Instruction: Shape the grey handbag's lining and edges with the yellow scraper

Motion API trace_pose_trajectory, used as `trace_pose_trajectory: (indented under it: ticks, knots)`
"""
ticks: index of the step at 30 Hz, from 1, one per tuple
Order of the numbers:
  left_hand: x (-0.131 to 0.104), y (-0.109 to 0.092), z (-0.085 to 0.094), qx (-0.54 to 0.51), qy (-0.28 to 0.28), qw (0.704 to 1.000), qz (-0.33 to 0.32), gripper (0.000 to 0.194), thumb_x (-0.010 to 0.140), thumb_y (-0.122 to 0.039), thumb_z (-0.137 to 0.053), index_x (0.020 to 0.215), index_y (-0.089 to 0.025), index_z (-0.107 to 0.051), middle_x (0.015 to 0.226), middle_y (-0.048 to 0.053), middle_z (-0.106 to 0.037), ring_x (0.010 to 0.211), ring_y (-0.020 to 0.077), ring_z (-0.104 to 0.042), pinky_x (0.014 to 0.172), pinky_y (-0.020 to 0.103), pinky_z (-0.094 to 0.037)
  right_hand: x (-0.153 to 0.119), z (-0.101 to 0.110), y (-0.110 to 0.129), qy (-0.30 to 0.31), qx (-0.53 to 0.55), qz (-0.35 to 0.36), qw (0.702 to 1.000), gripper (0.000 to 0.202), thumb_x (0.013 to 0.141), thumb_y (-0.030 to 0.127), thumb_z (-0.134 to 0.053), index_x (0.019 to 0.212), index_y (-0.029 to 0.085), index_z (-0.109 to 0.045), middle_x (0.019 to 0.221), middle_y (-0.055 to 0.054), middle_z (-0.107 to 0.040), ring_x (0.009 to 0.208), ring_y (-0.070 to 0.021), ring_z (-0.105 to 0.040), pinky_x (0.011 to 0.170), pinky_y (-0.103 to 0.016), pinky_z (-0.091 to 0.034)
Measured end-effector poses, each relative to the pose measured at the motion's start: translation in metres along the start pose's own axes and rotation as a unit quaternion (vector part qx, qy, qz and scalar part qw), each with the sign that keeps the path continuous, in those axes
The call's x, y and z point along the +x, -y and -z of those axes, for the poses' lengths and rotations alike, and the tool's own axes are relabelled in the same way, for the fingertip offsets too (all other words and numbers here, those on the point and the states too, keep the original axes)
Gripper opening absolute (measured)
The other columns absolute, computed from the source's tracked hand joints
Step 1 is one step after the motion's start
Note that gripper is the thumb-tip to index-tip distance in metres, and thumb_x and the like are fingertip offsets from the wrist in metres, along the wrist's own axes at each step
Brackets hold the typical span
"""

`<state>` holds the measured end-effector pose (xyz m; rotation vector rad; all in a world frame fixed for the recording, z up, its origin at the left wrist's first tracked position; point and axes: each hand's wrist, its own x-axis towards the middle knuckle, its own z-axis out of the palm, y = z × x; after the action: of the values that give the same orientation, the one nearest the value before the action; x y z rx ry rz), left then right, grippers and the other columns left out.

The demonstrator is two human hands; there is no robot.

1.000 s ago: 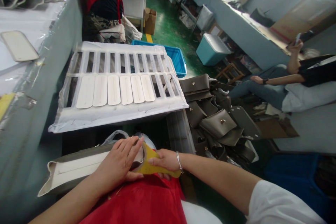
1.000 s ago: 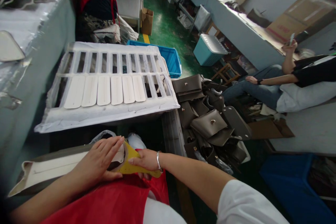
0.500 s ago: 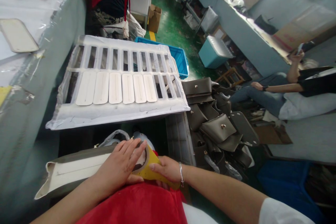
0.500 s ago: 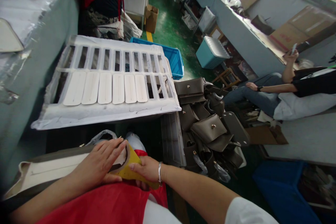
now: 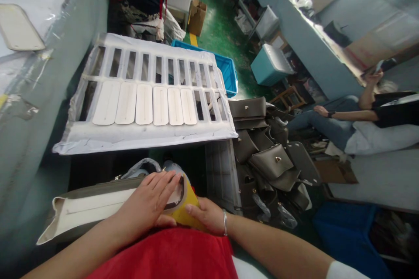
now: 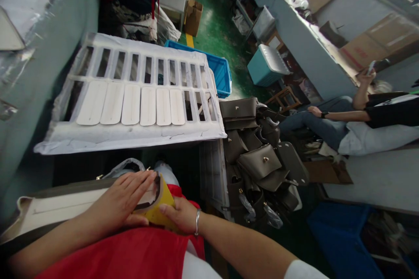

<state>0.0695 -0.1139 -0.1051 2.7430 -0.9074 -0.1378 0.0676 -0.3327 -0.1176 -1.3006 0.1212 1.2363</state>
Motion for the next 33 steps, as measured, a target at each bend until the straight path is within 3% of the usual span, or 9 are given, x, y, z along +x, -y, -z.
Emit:
trace_pose_trajectory:
  ticks: [8, 12, 20, 22, 24, 27, 31, 33]
  knots:
    - [0.002, 0.002, -0.001, -0.006, -0.015, 1.000, -0.015, 0.092, 0.071, -0.073, -0.042, 0.134, -0.007, -0.033, 0.130, 0.020, -0.046, 0.119, 0.0312, -0.039, 0.099, 0.042, -0.025, 0.000, 0.003, 0.006, 0.000, -0.005, -0.022, 1.000, 0.055, 0.071, 0.063, -0.057, 0.095, 0.014, -0.059, 0.079, -0.004, -0.060, 0.064, -0.0146, -0.055, 0.060, -0.026, -0.043]
    - [0.003, 0.002, 0.001, -0.014, 0.001, 1.000, -0.007, 0.088, 0.072, -0.070, -0.045, 0.138, -0.013, -0.028, 0.131, 0.018, -0.045, 0.119, 0.0311, -0.039, 0.098, 0.043, -0.027, 0.001, 0.008, 0.010, 0.021, -0.033, 0.000, 0.999, 0.057, 0.074, 0.062, -0.055, 0.104, 0.014, -0.060, 0.096, -0.007, -0.061, 0.087, -0.0204, -0.057, 0.077, -0.031, -0.044]
    - [0.006, 0.002, 0.000, -0.019, 0.007, 1.000, -0.009, 0.078, 0.076, -0.062, -0.049, 0.139, -0.023, -0.025, 0.132, 0.017, -0.043, 0.120, 0.0304, -0.039, 0.097, 0.044, -0.028, 0.005, 0.017, 0.016, 0.080, -0.038, 0.035, 0.995, 0.065, 0.076, 0.063, -0.051, 0.114, 0.011, -0.055, 0.109, -0.010, -0.059, 0.098, -0.0217, -0.055, 0.088, -0.033, -0.042]
    - [0.007, 0.000, 0.000, -0.017, 0.009, 1.000, -0.004, 0.076, 0.077, -0.061, -0.048, 0.138, -0.023, -0.026, 0.131, 0.017, -0.043, 0.120, 0.0302, -0.039, 0.097, 0.044, -0.028, 0.008, 0.021, 0.020, 0.073, -0.056, 0.024, 0.995, 0.060, 0.076, 0.062, -0.052, 0.111, 0.013, -0.057, 0.103, -0.008, -0.061, 0.090, -0.0198, -0.058, 0.081, -0.031, -0.045]
    - [0.007, -0.001, 0.000, -0.020, 0.002, 1.000, 0.005, 0.073, 0.078, -0.058, -0.050, 0.138, -0.021, -0.028, 0.130, 0.016, -0.045, 0.119, 0.0298, -0.040, 0.097, 0.043, -0.028, 0.012, 0.022, 0.026, 0.056, -0.086, -0.028, 0.994, 0.054, 0.079, 0.060, -0.049, 0.102, 0.012, -0.059, 0.082, -0.006, -0.063, 0.065, -0.0161, -0.059, 0.061, -0.028, -0.048]
    - [0.008, -0.002, 0.002, -0.029, -0.016, 0.999, 0.020, 0.070, 0.079, -0.054, -0.053, 0.136, -0.019, -0.032, 0.126, 0.015, -0.048, 0.116, 0.0292, -0.042, 0.097, 0.042, -0.030, 0.018, 0.014, 0.037, 0.035, -0.130, -0.074, 0.988, 0.041, 0.085, 0.051, -0.042, 0.084, 0.013, -0.057, 0.053, 0.000, -0.054, 0.038, -0.0116, -0.047, 0.038, -0.023, -0.039]
    - [0.007, -0.002, 0.004, -0.051, -0.026, 0.998, 0.019, 0.071, 0.078, -0.053, -0.054, 0.136, -0.017, -0.031, 0.128, 0.014, -0.048, 0.115, 0.0273, -0.044, 0.097, 0.041, -0.032, 0.019, -0.007, 0.039, -0.052, -0.135, -0.001, 0.989, 0.028, 0.088, 0.040, -0.038, 0.083, 0.016, -0.049, 0.047, 0.003, -0.051, 0.035, -0.0114, -0.047, 0.034, -0.020, -0.037]
    - [0.004, -0.004, 0.005, -0.059, -0.035, 0.997, 0.022, 0.077, 0.078, -0.054, -0.053, 0.138, -0.016, -0.025, 0.128, 0.014, -0.048, 0.115, 0.0260, -0.045, 0.099, 0.041, -0.032, 0.012, -0.012, 0.035, -0.069, -0.122, -0.005, 0.990, 0.028, 0.088, 0.041, -0.037, 0.081, 0.016, -0.047, 0.046, 0.003, -0.051, 0.035, -0.0126, -0.049, 0.033, -0.021, -0.039]
